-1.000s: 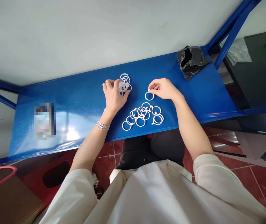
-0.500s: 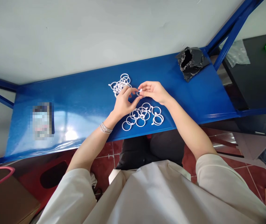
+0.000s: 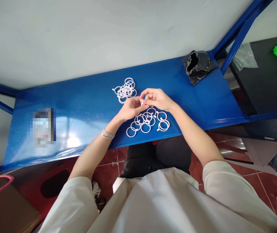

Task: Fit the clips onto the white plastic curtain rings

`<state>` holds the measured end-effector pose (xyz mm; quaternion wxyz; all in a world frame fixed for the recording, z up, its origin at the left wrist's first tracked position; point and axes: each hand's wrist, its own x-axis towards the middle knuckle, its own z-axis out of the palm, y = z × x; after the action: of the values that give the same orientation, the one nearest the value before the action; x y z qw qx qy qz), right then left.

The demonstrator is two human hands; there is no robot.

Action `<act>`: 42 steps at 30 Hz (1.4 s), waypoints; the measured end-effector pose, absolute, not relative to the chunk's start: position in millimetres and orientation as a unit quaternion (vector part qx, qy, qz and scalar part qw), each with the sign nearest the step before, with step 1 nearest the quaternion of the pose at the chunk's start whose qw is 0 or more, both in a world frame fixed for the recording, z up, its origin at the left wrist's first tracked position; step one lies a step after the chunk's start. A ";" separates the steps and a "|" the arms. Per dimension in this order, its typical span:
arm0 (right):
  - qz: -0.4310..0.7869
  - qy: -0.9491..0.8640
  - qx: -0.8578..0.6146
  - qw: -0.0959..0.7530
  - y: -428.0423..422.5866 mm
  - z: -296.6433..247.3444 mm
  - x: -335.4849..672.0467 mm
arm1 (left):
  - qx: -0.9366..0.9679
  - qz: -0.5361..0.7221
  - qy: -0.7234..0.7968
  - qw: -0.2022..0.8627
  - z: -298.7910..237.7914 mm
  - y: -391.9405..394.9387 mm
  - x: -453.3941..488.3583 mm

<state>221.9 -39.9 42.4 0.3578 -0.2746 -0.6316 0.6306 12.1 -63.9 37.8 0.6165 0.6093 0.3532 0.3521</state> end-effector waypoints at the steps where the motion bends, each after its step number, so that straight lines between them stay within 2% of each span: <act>1: 0.637 -0.628 -0.273 0.354 -41.6 42.7 219.5 | 0.617 0.335 0.343 0.624 40.4 -64.1 11.7; 5: 0.694 -0.571 -0.262 0.351 -46.7 44.2 210.0 | 0.625 0.306 0.319 0.643 47.9 -66.8 11.6; 8: 0.726 -0.528 -0.250 0.363 -47.6 46.1 206.7 | 0.612 0.339 0.314 0.641 47.8 -69.3 14.0; 15: 0.711 -0.517 -0.260 0.399 -44.8 45.9 205.8 | 0.588 0.354 0.319 0.653 40.2 -67.5 15.2; 21: 0.647 -0.533 -0.342 0.424 -43.6 45.4 208.2 | 0.561 0.377 0.334 0.657 33.7 -61.0 15.1; 29: 0.568 -0.590 -0.365 0.442 -40.5 34.5 217.6 | 0.571 0.386 0.348 0.635 38.7 -57.7 16.8; 42: 0.300 -0.731 -0.369 0.490 -39.9 32.0 217.9 | 0.506 0.425 0.336 0.671 27.5 -55.8 25.0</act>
<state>217.9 -39.9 32.0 0.4903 -0.3686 -0.7307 0.2996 25.0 -55.8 27.5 0.6714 0.5060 0.3360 0.4246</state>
